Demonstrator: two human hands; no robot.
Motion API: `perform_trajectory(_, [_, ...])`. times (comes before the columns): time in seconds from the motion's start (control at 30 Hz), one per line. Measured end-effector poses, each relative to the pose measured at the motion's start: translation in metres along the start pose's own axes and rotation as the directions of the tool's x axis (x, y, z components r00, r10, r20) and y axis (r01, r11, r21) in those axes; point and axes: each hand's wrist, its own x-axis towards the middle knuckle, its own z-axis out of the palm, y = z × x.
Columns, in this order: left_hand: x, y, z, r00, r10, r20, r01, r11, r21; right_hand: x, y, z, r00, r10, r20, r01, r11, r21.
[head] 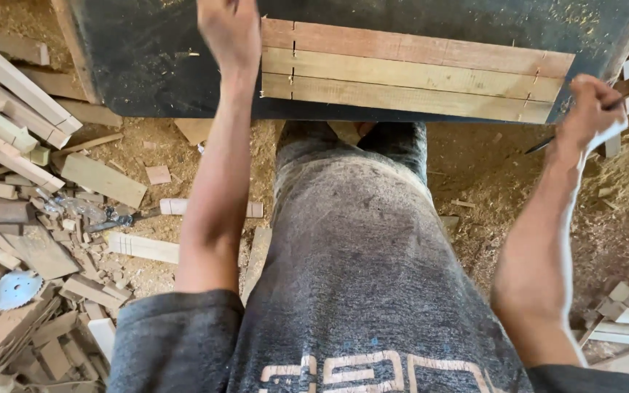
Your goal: The person selects wooden slats, aligns them on a workbench, and uses a try square and pencil to mark lines across them for future processing.
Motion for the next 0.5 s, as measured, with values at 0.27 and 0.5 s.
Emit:
perform_trajectory(0.27, [0.076,-0.021,0.031,0.975,-0.127,0.184,0.150,0.982,-0.116,-0.123,-0.129,-0.028,0.939,0.306,0.159,-0.250,0.922,-0.295])
perform_trajectory(0.5, [0.099,-0.035,0.113,0.877,-0.192,0.440,0.286,0.945,-0.157,-0.164,-0.109,-0.050,0.706,0.386,0.593,-0.088,0.879,-0.468])
